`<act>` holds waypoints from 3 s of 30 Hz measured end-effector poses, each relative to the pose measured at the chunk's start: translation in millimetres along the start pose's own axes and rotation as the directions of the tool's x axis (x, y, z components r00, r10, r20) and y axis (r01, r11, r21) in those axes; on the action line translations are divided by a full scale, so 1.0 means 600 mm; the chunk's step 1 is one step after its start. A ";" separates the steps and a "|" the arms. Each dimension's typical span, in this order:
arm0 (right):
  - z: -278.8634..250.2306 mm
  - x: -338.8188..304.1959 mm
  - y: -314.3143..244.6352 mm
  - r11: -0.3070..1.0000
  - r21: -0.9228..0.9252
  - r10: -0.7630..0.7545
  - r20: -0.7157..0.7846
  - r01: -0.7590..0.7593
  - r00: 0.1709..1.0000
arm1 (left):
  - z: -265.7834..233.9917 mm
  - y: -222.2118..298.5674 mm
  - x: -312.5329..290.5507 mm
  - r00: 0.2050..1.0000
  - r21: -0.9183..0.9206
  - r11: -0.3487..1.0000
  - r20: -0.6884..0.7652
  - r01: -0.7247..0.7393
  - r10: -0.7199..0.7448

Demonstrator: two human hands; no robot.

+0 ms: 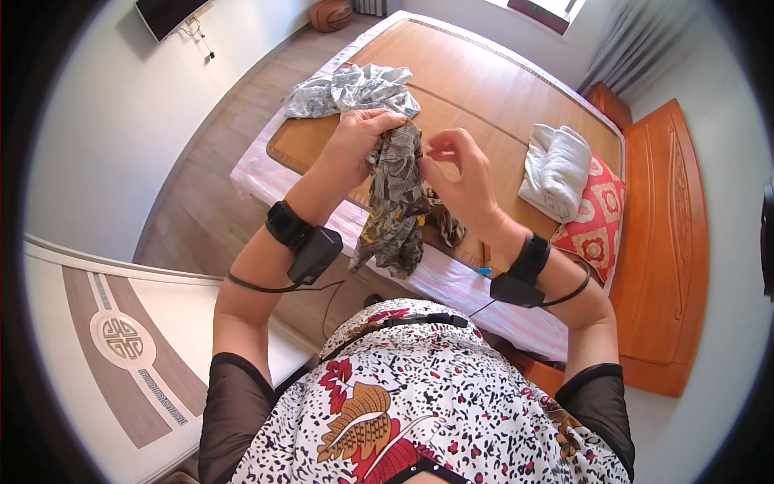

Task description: The person opens a wardrobe, retrieves a clothing hanger, and uses the hanger to hang a pair of shorts and a shirt before placing them back into the wardrobe and closing the door.

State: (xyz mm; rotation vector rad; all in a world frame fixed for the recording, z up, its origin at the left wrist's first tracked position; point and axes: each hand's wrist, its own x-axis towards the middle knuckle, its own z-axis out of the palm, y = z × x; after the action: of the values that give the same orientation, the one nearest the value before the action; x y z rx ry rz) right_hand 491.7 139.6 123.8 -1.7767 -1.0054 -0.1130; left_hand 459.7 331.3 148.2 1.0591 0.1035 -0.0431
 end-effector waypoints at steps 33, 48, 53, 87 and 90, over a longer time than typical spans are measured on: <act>0.004 -0.163 0.070 0.661 0.522 0.402 0.359 -0.538 0.842 | -0.043 -0.162 -0.044 0.990 0.642 0.756 0.134 -0.125 0.050; 0.002 -0.227 0.070 0.564 0.516 0.552 0.346 -0.645 0.759 | 0.009 -0.234 -0.071 0.984 0.694 0.714 0.174 -0.090 -0.045; 0.000 -0.244 0.073 0.536 0.488 0.636 0.305 -0.689 0.709 | 0.039 -0.241 -0.070 0.959 0.743 0.621 0.277 -0.249 0.053; -0.057 -0.193 0.082 0.834 0.203 0.543 -0.137 -0.513 0.828 | 0.053 -0.215 -0.042 0.938 0.388 0.904 0.344 -0.179 0.038; -0.059 -0.192 0.084 0.869 0.171 0.483 -0.096 -0.464 0.870 | 0.046 -0.218 -0.041 0.921 0.396 0.891 0.385 -0.220 0.056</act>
State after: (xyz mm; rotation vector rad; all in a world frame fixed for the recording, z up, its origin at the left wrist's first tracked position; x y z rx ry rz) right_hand 464.4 39.3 44.1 -1.8060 -0.4423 0.1440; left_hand 426.1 243.1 50.7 1.4862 -0.3380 -0.1361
